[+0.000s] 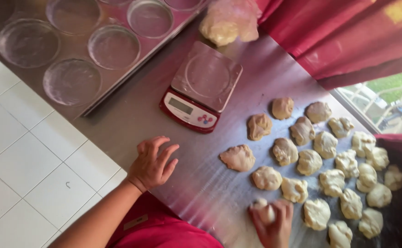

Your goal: The person repeatedly picks up small pieces of dough, rolls them into balls on a stainless steel countertop, and places them into the cups of a muffin tray. A digital scale is present on the counter but is not used during the clip.

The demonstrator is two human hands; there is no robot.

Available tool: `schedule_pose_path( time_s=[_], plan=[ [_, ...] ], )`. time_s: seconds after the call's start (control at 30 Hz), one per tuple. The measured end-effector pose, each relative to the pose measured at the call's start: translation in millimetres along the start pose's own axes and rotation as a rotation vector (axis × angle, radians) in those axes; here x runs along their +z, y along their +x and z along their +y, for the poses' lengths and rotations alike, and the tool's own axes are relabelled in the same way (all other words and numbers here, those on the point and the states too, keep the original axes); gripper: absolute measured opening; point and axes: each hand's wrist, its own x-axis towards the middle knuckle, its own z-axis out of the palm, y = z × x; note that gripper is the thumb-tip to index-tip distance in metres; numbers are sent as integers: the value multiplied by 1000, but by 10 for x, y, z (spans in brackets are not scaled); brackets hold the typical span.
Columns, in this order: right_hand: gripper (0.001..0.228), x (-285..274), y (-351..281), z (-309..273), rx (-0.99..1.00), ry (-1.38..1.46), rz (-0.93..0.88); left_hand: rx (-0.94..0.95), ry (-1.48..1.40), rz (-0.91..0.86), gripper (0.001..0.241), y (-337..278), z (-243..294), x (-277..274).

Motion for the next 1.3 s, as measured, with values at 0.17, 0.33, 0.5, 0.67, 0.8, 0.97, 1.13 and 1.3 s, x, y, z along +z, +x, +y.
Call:
schedule_pose_path(
  time_s=[0.17, 0.33, 0.5, 0.67, 0.8, 0.97, 1.13, 1.3],
  plan=[
    [36, 126, 97, -698, 58, 30, -42, 3, 38, -22, 44, -77, 48, 22],
    [39, -82, -113, -267, -11, 69, -116, -3, 29, -29, 44, -5, 23, 22],
    [43, 66, 97, -516, 150, 5, -39, -32, 49, -54, 44, -80, 59, 17],
    [40, -101, -116, -437, 29, 113, -72, -13, 39, -28, 43, -18, 26, 22],
    [41, -41, 112, -276, 177, 70, -64, -45, 47, -38, 44, -7, 26, 63],
    [39, -101, -180, -544, 114, 150, -93, -44, 61, -50, 43, -111, 88, 24],
    [44, -139, -47, -271, 150, 101, -94, -57, 19, -50, 44, -23, 62, 79],
    [37, -108, -97, -697, 120, 201, -66, -52, 48, -64, 42, -54, 86, 1]
  ],
)
